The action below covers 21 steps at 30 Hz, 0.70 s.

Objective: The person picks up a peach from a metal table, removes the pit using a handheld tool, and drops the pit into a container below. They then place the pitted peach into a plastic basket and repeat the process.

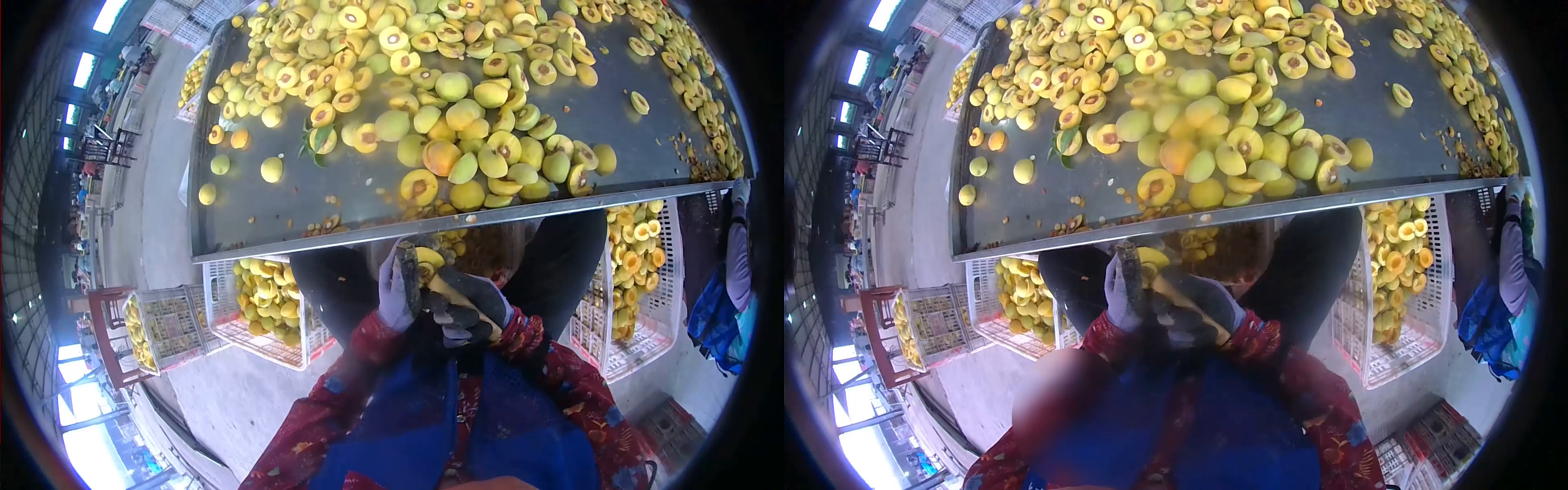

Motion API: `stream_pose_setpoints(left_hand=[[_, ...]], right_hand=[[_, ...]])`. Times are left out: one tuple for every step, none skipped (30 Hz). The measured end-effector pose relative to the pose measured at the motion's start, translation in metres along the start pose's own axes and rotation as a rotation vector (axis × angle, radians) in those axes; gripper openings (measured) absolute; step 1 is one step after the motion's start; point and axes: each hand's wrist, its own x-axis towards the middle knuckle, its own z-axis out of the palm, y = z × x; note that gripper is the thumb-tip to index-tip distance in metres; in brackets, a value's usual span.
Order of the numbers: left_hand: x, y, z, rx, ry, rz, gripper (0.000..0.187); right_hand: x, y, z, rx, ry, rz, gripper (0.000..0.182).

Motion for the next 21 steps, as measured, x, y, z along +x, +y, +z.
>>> stream_pose_setpoints(left_hand=[[0.003,0.004,-0.001,0.147,0.068,0.074,0.037],[0.004,0.012,-0.003,-0.162,0.177,-0.110,0.039],[0.006,0.021,-0.005,-0.490,0.345,-0.255,0.041],[-0.004,0.027,-0.023,-0.339,0.443,-0.181,0.038],[-0.002,0.030,-0.056,0.517,0.259,0.164,0.035],[0.001,0.033,-0.088,1.356,0.448,0.585,0.033],[-0.004,0.068,-0.102,1.098,0.424,-0.120,0.039],[-0.007,0.094,-0.108,1.454,0.366,-0.267,0.044],[-0.014,0.093,-0.122,1.894,0.475,-0.134,0.048],[-0.009,0.102,-0.113,2.054,0.585,-0.141,0.049],[0.005,0.112,-0.100,1.934,0.553,-0.093,0.047],[0.020,0.116,-0.086,1.812,0.517,-0.055,0.045],[0.036,0.100,-0.085,1.795,0.362,0.145,0.043],[0.055,0.084,-0.081,1.761,0.206,0.349,0.041],[0.075,0.076,-0.046,1.755,0.286,0.351,0.037],[0.094,0.076,-0.023,1.699,0.045,0.222,0.040],[0.111,0.060,-0.005,1.715,0.019,0.157,0.045],[0.123,0.042,0.005,1.730,-0.017,0.092,0.049],[0.130,0.027,0.006,1.612,-0.087,0.071,0.050],[0.135,0.016,0.007,1.491,-0.152,0.051,0.052],[0.142,0.008,0.006,1.373,-0.216,0.036,0.053]], right_hand=[[0.000,0.002,0.004,0.035,0.086,0.014,0.047],[-0.003,0.001,0.010,0.027,0.006,-0.004,0.047],[-0.008,0.000,0.017,0.022,-0.075,-0.022,0.046],[-0.013,-0.002,0.023,0.015,-0.154,-0.037,0.046],[-0.021,-0.006,0.025,-0.071,0.028,-0.099,0.044],[-0.023,-0.010,0.029,-0.220,0.227,-0.165,0.043],[-0.027,-0.011,0.033,-0.360,0.435,-0.230,0.042],[-0.030,-0.014,0.035,-0.509,0.640,-0.291,0.041],[-0.034,-0.016,0.022,-0.550,0.630,-0.288,0.035],[-0.032,-0.016,0.019,-0.668,0.611,-0.299,0.035],[-0.030,-0.016,0.016,-0.781,0.590,-0.317,0.034],[-0.030,-0.013,0.012,-0.892,0.572,-0.329,0.033],[-0.028,-0.011,-0.003,-0.982,0.577,-0.352,0.033],[-0.026,-0.008,-0.018,-1.071,0.585,-0.375,0.034],[-0.026,-0.008,-0.022,-1.217,0.543,-0.388,0.034],[-0.026,-0.009,-0.019,-1.264,0.536,-0.393,0.033],[-0.027,-0.010,-0.016,-1.312,0.529,-0.399,0.032],[-0.028,-0.008,-0.006,-1.252,0.565,-0.404,0.030],[-0.030,-0.006,-0.001,-1.186,0.604,-0.408,0.029],[-0.035,-0.008,-0.013,-1.338,0.643,-0.429,0.025],[-0.041,-0.012,-0.037,-1.492,0.677,-0.454,0.028]])
